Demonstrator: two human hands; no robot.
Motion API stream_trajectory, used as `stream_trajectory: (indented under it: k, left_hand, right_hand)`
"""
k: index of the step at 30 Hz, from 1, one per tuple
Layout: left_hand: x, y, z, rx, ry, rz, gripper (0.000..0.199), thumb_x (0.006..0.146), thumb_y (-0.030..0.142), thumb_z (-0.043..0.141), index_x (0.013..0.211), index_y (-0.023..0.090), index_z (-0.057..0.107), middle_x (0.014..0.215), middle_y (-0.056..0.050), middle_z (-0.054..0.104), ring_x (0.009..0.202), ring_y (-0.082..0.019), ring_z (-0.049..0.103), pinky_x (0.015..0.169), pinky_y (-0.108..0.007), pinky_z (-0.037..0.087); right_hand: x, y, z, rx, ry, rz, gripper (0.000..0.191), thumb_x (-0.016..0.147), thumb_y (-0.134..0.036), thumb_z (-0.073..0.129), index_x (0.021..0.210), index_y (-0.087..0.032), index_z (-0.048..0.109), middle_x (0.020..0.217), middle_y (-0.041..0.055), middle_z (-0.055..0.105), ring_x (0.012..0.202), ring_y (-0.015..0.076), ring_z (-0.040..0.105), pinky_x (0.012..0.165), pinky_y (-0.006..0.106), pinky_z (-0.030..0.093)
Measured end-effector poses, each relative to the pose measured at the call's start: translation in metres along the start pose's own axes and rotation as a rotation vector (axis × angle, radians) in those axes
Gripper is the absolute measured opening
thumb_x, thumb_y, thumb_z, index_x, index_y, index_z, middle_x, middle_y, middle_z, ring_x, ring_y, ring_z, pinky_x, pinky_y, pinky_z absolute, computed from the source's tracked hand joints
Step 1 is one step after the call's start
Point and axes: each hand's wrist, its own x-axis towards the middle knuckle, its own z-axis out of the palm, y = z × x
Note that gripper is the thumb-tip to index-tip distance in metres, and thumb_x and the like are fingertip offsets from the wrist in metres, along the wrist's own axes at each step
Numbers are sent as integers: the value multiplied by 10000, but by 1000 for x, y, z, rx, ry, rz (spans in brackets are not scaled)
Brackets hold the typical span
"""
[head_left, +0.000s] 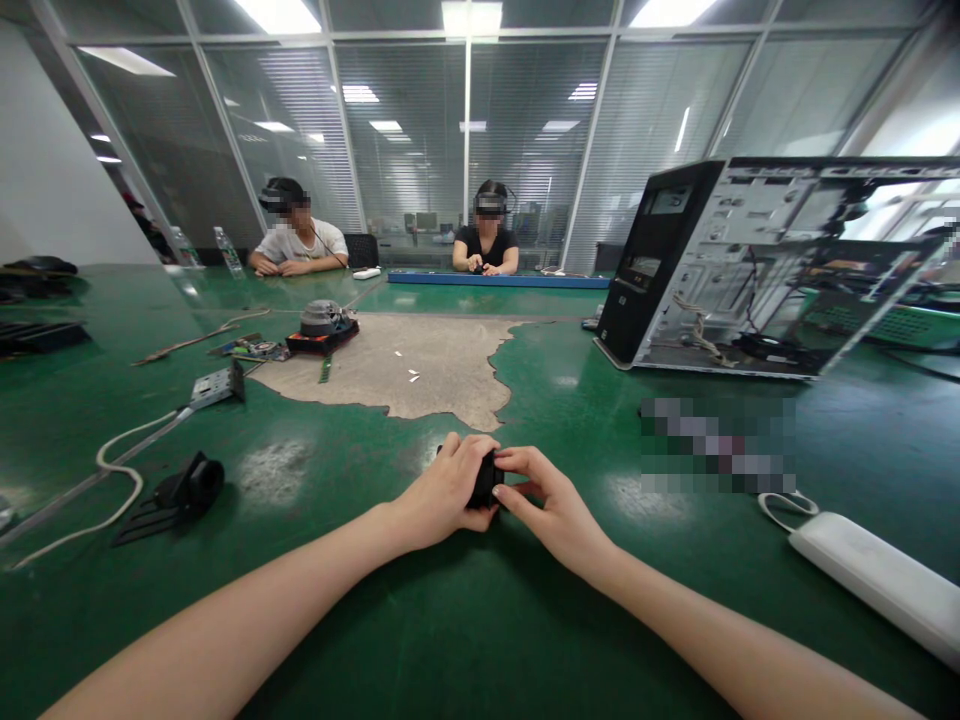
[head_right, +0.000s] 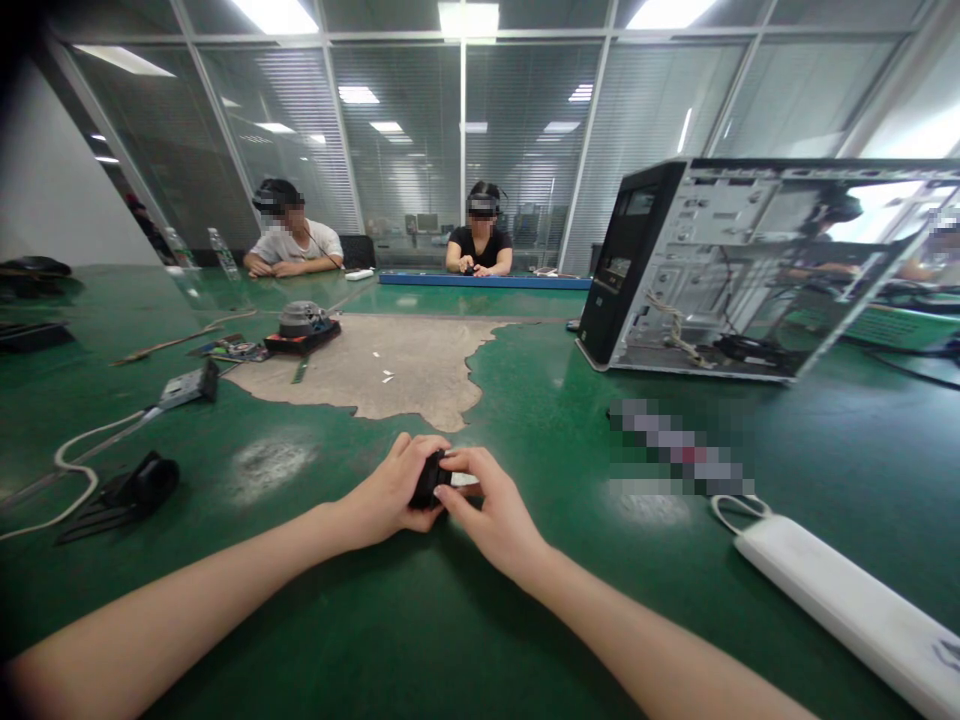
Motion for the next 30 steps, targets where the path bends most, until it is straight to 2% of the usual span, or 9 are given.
stream_trajectory:
  k: [6,8,14,21,26,30]
  left_hand:
    - [-1,-1,0,-13,0,-15,625,619,135,565,1172,185,277,1101,-84,463,894,-230,407,807,-390,387]
    - [-1,-1,0,-12,-1,-8,642,610,125,563,1178,188,270,1112,-85,460,899,-231,410,805,-390,386]
    - [-1,-1,0,16,5,20,597,646,156,569,1165,167,274,1108,-98,461,910,-236,409,820,-395,379]
    - [-1,-1,1,-10,5,-22,621,623,134,571,1170,191,281,1092,-79,468,900,-230,411,807,-394,388]
    - [-1,-2,1,-13,-4,-12,640,609,130,575,1172,188,276,1103,-82,461,906,-232,406,814,-395,385]
    - [-1,-2,1,-10,5,-12,613,628,140,573,1166,178,282,1101,-87,459,899,-228,399,810,-382,389]
  right_hand:
    - [1,-2,1,45,-37,118,249,784,-191,528,1023,-214,464,1025,50,542,948,172,568,780,332,517]
    - [0,-2,1,49,-51,94,233,779,-187,533,1002,-220,474,998,38,542,940,168,566,768,320,521]
    - [1,0,0,-20,8,-11,171,767,-178,540,933,-221,533,993,41,503,988,178,522,758,296,517]
    - [1,-2,1,59,-39,133,262,776,-188,530,1029,-212,470,1026,54,544,939,174,573,759,328,521]
    - [0,-2,0,18,-16,-5,207,757,-169,549,952,-230,516,1037,42,504,1021,180,518,790,308,515]
    - [0,0,0,15,-2,13,187,769,-183,541,951,-219,516,1013,46,517,1011,181,525,793,310,509]
